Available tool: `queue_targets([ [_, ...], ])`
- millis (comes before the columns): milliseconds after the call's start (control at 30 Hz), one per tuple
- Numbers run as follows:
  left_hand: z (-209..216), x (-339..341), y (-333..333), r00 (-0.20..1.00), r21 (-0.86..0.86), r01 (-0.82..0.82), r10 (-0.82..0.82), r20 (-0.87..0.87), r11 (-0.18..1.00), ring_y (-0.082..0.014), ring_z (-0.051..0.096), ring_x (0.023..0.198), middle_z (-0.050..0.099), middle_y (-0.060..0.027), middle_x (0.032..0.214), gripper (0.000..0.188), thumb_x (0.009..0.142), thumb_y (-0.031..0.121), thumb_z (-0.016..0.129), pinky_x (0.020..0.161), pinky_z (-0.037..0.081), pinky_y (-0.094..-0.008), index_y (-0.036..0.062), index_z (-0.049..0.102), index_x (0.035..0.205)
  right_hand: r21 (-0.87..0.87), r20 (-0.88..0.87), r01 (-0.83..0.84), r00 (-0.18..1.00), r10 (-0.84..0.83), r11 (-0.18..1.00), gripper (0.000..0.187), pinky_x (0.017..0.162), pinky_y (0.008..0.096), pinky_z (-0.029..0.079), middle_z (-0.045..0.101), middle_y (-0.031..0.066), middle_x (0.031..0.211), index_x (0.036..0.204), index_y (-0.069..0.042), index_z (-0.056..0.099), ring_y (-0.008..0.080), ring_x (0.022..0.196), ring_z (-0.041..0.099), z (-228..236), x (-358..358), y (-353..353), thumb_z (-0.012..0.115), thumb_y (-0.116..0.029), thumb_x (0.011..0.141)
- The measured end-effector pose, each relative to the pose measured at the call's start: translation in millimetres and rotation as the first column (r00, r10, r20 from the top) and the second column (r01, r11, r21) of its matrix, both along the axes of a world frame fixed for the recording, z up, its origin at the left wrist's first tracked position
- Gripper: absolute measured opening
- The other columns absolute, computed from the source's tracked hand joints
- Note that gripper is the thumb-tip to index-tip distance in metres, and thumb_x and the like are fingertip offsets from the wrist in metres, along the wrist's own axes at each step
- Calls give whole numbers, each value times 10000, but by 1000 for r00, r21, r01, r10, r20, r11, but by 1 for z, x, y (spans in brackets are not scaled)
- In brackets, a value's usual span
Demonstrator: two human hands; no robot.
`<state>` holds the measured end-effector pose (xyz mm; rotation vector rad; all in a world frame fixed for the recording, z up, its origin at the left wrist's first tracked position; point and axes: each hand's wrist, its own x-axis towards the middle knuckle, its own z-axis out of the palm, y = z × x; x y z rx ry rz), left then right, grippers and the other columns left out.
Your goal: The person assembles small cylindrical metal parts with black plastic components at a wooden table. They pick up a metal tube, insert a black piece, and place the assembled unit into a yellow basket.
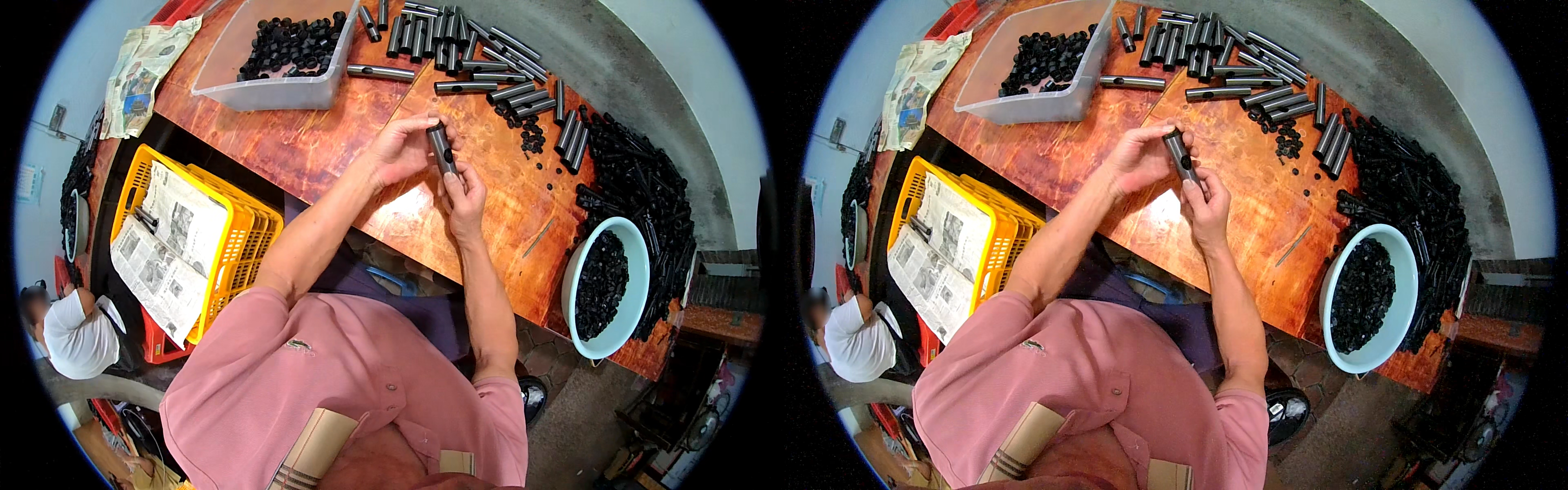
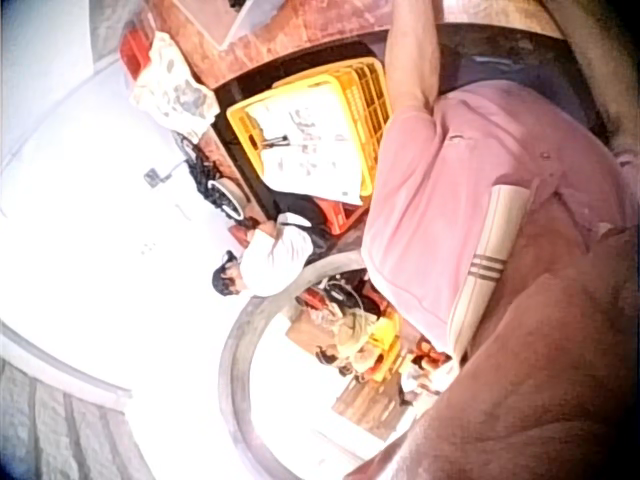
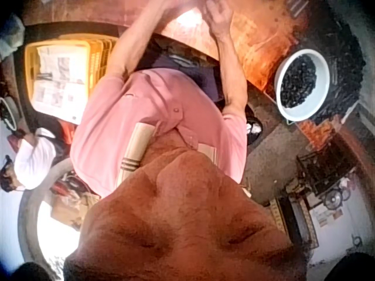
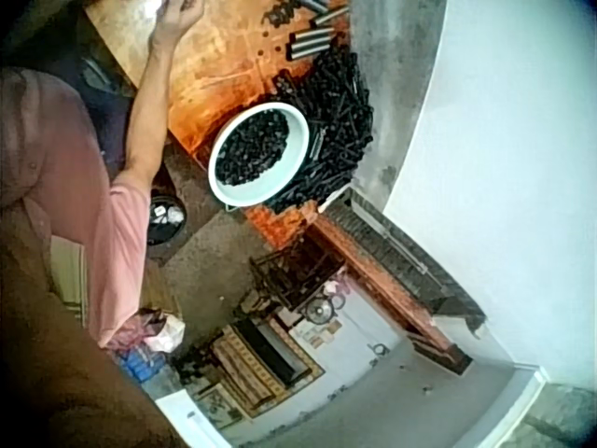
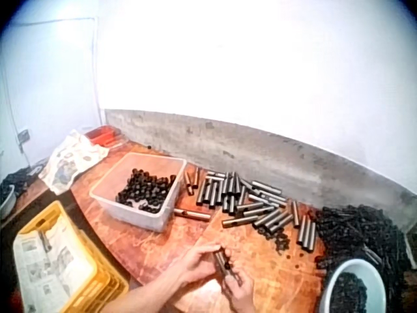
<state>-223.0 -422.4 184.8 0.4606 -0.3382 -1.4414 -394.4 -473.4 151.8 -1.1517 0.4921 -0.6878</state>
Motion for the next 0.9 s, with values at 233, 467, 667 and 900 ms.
queue_targets([
  [233, 7, -6, -1, 976, 263, -211, 191, 100, 941, -284, 655, 1074, 681, -105, 1119, 220, 967, 263, 598, 960, 499, -460, 80, 623, 1085, -661, -93, 274, 894, -439, 699, 240, 553, 273, 505, 664, 83, 752, 1030, -16, 630, 134, 613, 644, 8, 14, 13, 764, -90, 845],
  [467, -5, -11, -5, 990, 171, -110, 124, -72, 979, -336, 642, 1074, 686, -122, 1037, 287, 987, 299, 571, 987, 491, -491, 54, 605, 1133, -779, -6, 308, 868, -497, 547, 287, 602, 354, 524, 681, 126, 809, 1037, -20, 627, 251, 661, 675, -10, 13, 8, 787, -121, 822],
  [667, -13, -8, -8, 994, 73, 14, -6, -111, 997, -352, 632, 1089, 685, -116, 980, 328, 987, 304, 567, 1006, 477, -507, 44, 573, 1187, -571, -83, 290, 910, -406, 768, 261, 553, 282, 477, 634, 83, 679, 1027, 0, 623, 136, 591, 628, -7, 9, 10, 763, -137, 854],
  [900, -7, -12, -9, 995, 52, 16, -10, -103, 999, -329, 634, 984, 660, -108, 896, 336, 997, 289, 540, 962, 485, -502, 30, 538, 1211, -263, -116, 177, 970, -214, 948, 237, 525, 240, 419, 608, 32, 657, 1018, 25, 618, 68, 571, 541, -7, 2, 2, 725, -143, 889],
])
